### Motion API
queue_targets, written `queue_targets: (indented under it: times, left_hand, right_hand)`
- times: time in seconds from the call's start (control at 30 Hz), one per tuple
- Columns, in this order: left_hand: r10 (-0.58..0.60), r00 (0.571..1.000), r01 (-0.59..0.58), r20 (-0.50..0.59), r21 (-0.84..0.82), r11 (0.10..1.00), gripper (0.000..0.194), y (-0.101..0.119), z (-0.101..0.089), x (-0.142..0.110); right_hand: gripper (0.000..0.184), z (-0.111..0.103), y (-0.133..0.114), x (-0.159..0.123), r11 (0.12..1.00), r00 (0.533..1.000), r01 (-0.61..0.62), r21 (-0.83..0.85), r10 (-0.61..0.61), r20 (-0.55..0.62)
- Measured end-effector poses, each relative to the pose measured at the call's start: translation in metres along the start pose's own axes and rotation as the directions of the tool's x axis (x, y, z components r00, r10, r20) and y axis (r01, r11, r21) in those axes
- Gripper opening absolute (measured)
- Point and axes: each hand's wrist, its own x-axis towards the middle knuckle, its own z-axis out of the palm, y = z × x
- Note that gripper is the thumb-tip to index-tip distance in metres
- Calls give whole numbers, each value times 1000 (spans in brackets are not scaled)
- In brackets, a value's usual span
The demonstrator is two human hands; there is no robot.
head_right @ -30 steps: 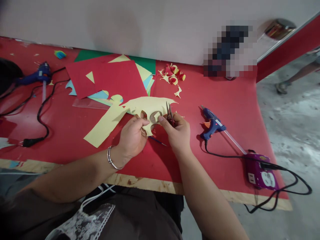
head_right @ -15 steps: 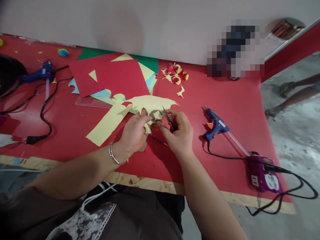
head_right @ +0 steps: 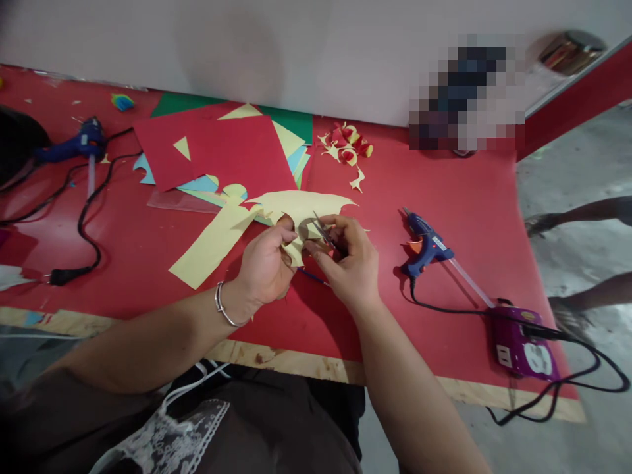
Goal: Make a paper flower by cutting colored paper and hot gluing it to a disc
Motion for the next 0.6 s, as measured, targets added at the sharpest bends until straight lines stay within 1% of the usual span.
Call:
queue_targets:
  times: [0.1,0.23,0.37,0.43,0.5,0.6]
  left_hand:
    - [9,1000,-9,11,-10,1000,21,-1,-1,0]
    - [12,1000,-12,-16,0,1000,20,-3,-3,1]
    - [19,1000,-19,-19,4,1000,20,-4,-4,2]
    - [9,1000,-9,-24,16,1000,23,-4,-3,2]
    - [19,1000,-19,-22,27,999,31,-4,-2,1]
    - [45,998,-48,31,97,994,37,-4,0,-1]
  right_hand:
    - [37,0,1,1,1000,1000,12,11,-12,-1]
    - [38,0,4,1,999,1000,26,33,-26,3]
    - [37,1,5,1,999,1000,17,39,-17,11]
    - [37,1,5,0,999,1000,10,39,-10,15]
    - [38,2,6,0,999,1000,2,41,-2,19]
    - [38,3,7,-1,999,1000,-9,47,8,27]
